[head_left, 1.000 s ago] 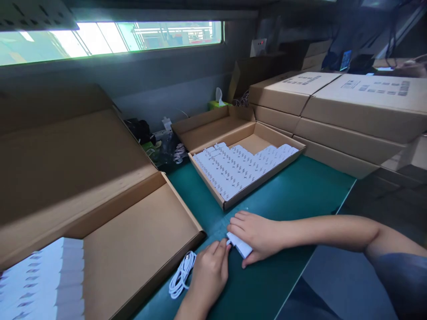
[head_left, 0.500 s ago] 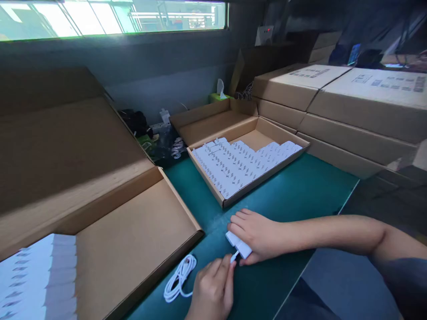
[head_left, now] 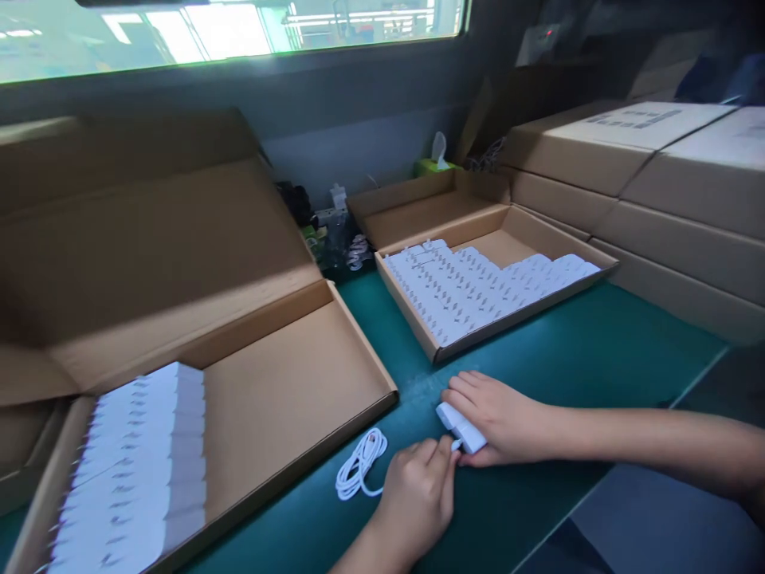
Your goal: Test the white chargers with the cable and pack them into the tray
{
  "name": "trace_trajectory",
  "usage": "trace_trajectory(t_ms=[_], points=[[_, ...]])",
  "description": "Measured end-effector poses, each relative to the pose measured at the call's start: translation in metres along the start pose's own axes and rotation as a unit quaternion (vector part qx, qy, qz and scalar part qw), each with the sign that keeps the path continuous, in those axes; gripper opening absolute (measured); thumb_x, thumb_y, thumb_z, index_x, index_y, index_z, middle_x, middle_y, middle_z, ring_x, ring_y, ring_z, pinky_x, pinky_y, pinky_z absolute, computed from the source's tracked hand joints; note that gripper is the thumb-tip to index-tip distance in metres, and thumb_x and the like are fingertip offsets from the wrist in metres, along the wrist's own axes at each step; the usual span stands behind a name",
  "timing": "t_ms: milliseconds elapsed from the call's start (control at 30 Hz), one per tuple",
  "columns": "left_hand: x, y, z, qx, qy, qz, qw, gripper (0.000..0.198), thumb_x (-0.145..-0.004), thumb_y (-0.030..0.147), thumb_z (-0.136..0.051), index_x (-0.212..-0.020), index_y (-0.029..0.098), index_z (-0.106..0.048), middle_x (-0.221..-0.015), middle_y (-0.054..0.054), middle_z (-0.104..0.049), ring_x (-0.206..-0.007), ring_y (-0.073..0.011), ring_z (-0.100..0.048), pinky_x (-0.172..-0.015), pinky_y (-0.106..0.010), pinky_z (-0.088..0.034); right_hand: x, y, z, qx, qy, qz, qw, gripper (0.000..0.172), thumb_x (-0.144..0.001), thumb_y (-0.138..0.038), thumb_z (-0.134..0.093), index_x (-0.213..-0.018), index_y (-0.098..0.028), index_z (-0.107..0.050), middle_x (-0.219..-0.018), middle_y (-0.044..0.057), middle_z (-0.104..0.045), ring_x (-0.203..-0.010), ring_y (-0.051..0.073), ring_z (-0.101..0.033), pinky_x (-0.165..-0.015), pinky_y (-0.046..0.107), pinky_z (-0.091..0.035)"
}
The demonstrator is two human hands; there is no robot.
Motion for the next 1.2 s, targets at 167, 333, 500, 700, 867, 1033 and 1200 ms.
trace_trajectory(t_ms=[167, 333, 500, 700, 867, 1033, 1200], points=[[-0.004, 0.003, -0.003, -0.022, -0.036, -0.002, 0.999, 0.021, -0.088, 0.015, -0.036, -0.085, 0.012, -0.057, -0.066, -0.005, -0.059, -0.056, -0.0176, -0.057, -0.051, -0.027, -0.047, 0.004, -0.004, -0.003, -0.014, 0.017, 0.000, 1.000, 0.044, -0.068, -0.039, -0.060, -0.098, -0.008, -0.052, -0.090, 0.013, -0.051, -0.084, 0.026, -0.044, -0.076, 0.040, -0.038], [-0.003, 0.006, -0.002, -0.039, -0.057, -0.018, 0.997, 0.019, -0.087, 0.017, -0.039, -0.088, 0.011, -0.057, -0.065, -0.005, -0.059, -0.056, -0.0181, -0.057, -0.052, -0.028, -0.047, 0.004, -0.006, -0.003, -0.030, 0.006, -0.013, 0.999, 0.039, -0.070, -0.036, -0.057, -0.098, -0.009, -0.052, -0.088, 0.012, -0.050, -0.081, 0.025, -0.045, -0.074, 0.040, -0.039], [0.000, 0.004, 0.001, -0.046, -0.064, -0.021, 0.997, 0.017, -0.086, 0.017, -0.040, -0.089, 0.012, -0.056, -0.064, -0.004, -0.058, -0.055, -0.0176, -0.057, -0.050, -0.027, -0.045, 0.005, -0.006, -0.002, -0.023, 0.005, -0.023, 0.999, 0.038, -0.069, -0.035, -0.057, -0.097, -0.010, -0.052, -0.090, 0.013, -0.051, -0.085, 0.027, -0.046, -0.076, 0.042, -0.038], [0.008, -0.001, 0.012, -0.035, 0.003, -0.047, 0.998, 0.019, -0.085, 0.016, -0.039, -0.080, 0.014, -0.056, -0.056, -0.002, -0.053, -0.047, -0.0155, -0.051, -0.044, -0.027, -0.038, 0.005, -0.006, -0.002, -0.031, -0.008, -0.035, 0.999, 0.041, -0.067, -0.037, -0.059, -0.099, -0.011, -0.052, -0.094, 0.013, -0.051, -0.087, 0.027, -0.047, -0.078, 0.043, -0.038], [0.011, -0.005, 0.020, 0.036, 0.093, -0.040, 0.994, 0.017, -0.086, 0.012, -0.041, -0.096, 0.013, -0.055, -0.063, -0.003, -0.056, -0.052, -0.0134, -0.052, -0.050, -0.024, -0.040, 0.002, 0.000, 0.001, -0.076, -0.022, -0.039, 0.996, 0.054, -0.064, -0.039, -0.064, -0.107, -0.010, -0.049, -0.102, 0.015, -0.051, -0.096, 0.030, -0.046, -0.085, 0.046, -0.037], [0.008, -0.023, 0.026, 0.118, 0.162, 0.048, 0.979, 0.018, -0.087, 0.012, -0.041, -0.094, 0.015, -0.057, -0.061, 0.000, -0.052, -0.052, -0.0113, -0.050, -0.050, -0.021, -0.038, 0.003, 0.010, 0.014, -0.177, -0.042, 0.018, 0.983, 0.076, -0.055, -0.031, -0.070, -0.121, -0.012, -0.038, -0.119, 0.015, -0.043, -0.112, 0.028, -0.039, -0.093, 0.040, -0.035], [0.005, -0.034, 0.026, 0.166, 0.169, 0.090, 0.967, 0.018, -0.088, 0.016, -0.043, -0.089, 0.017, -0.061, -0.060, 0.001, -0.051, -0.051, -0.0105, -0.050, -0.048, -0.020, -0.038, 0.010, 0.029, 0.038, -0.293, -0.033, 0.010, 0.956, 0.054, -0.057, -0.019, -0.064, -0.108, -0.018, -0.047, -0.100, 0.005, -0.052, -0.088, 0.018, -0.052, -0.077, 0.030, -0.043]])
Point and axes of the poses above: each hand's wrist, its own x-axis away from the middle knuckle, its own z-axis out of the back of the hand, y = z × x, the point moved 5 cm from there along -x, towards the middle knuckle
